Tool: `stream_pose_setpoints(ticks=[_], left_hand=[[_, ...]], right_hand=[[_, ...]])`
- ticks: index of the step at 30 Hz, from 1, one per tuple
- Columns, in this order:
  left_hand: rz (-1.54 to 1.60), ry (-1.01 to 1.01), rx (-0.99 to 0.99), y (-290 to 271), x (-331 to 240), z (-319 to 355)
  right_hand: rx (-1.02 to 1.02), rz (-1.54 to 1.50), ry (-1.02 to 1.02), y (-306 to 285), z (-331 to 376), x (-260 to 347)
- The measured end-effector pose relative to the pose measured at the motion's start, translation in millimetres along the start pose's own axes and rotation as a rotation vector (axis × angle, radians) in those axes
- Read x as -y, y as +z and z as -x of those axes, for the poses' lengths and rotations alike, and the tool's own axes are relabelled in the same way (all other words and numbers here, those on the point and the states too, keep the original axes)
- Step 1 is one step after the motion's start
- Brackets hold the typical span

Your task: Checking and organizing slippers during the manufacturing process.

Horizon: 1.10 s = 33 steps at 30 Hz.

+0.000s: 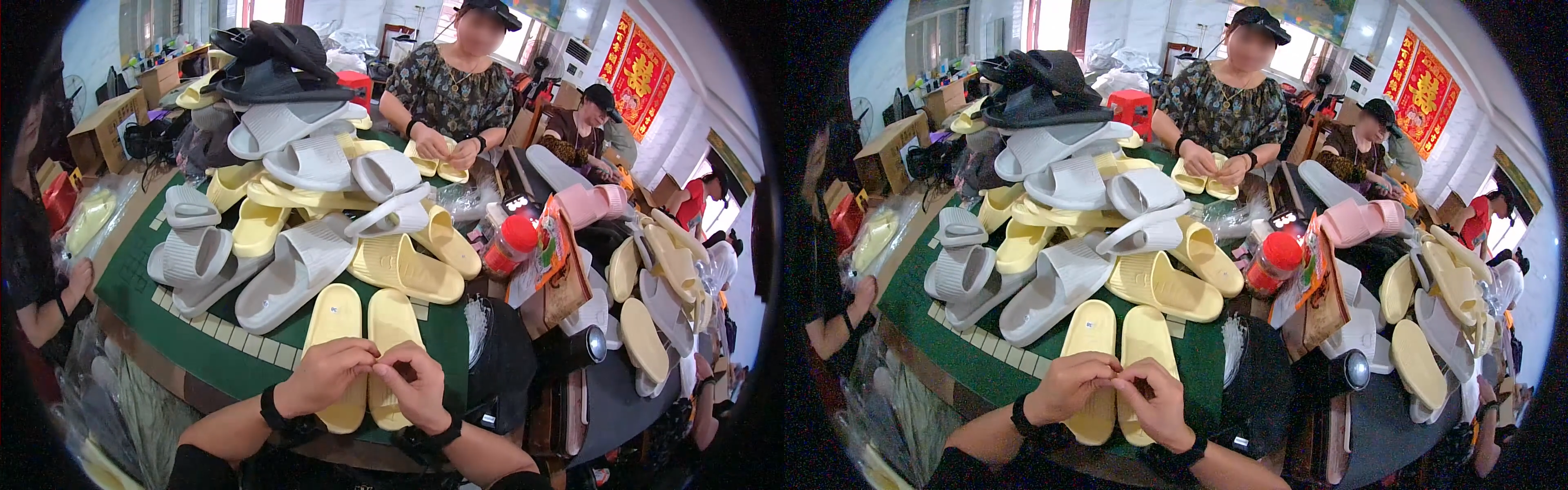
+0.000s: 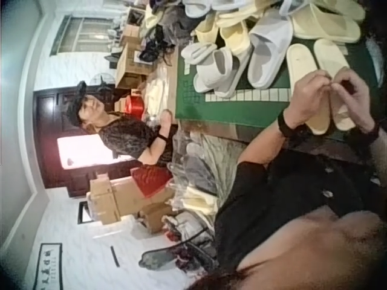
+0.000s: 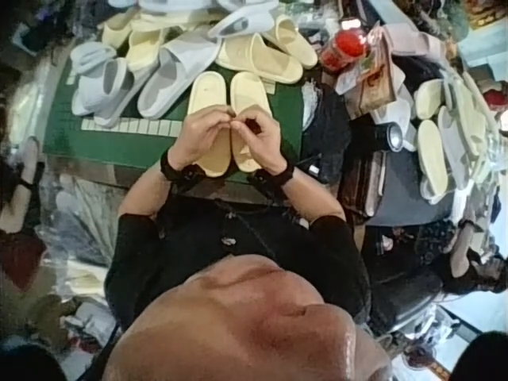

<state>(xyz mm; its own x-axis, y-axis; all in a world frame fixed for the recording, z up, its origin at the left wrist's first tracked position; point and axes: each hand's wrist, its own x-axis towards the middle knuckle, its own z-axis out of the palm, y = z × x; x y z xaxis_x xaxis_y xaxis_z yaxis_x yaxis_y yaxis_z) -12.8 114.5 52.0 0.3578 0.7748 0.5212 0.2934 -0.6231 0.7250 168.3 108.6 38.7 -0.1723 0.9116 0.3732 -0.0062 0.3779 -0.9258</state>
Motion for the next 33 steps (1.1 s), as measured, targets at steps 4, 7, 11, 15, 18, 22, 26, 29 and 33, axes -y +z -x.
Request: stream_pose_setpoints(ticks=[4,7,11,15,18,22,26,29,33], left_hand=[[0.021,-0.040,0.020,0.6,-6.7,-2.2],[0.054,-0.072,0.002,-0.8,-7.3,-0.1],[0.082,-0.001,-0.004,7.0,1.0,-4.4],[0.130,-0.046,0.013,6.3,14.0,-2.5],[0.122,-0.018,-0.033,-0.4,15.8,8.3],[0.186,0.031,0.012,12.3,23.0,8.0],[0.194,0.066,-0.080,21.2,19.6,6.3],[0.247,0.040,-0.086,22.0,20.6,5.2],[0.025,0.009,0.040,17.9,20.5,4.4]], right_hand=[[0.027,0.044,-0.031,-3.2,2.4,0.8],[0.031,0.060,-0.054,-1.8,1.6,0.0],[-0.032,0.089,-0.081,-6.6,0.5,-0.6],[-0.076,0.043,0.017,0.3,-2.5,-4.9],[-0.041,0.025,0.059,9.9,-1.7,-8.5],[-0.068,0.028,0.087,-6.5,3.0,-27.4],[-0.012,0.198,-0.093,-15.4,5.5,-30.8],[-0.035,0.141,-0.096,-14.0,6.3,-27.8],[-0.059,0.014,-0.035,-21.7,4.4,-39.9]])
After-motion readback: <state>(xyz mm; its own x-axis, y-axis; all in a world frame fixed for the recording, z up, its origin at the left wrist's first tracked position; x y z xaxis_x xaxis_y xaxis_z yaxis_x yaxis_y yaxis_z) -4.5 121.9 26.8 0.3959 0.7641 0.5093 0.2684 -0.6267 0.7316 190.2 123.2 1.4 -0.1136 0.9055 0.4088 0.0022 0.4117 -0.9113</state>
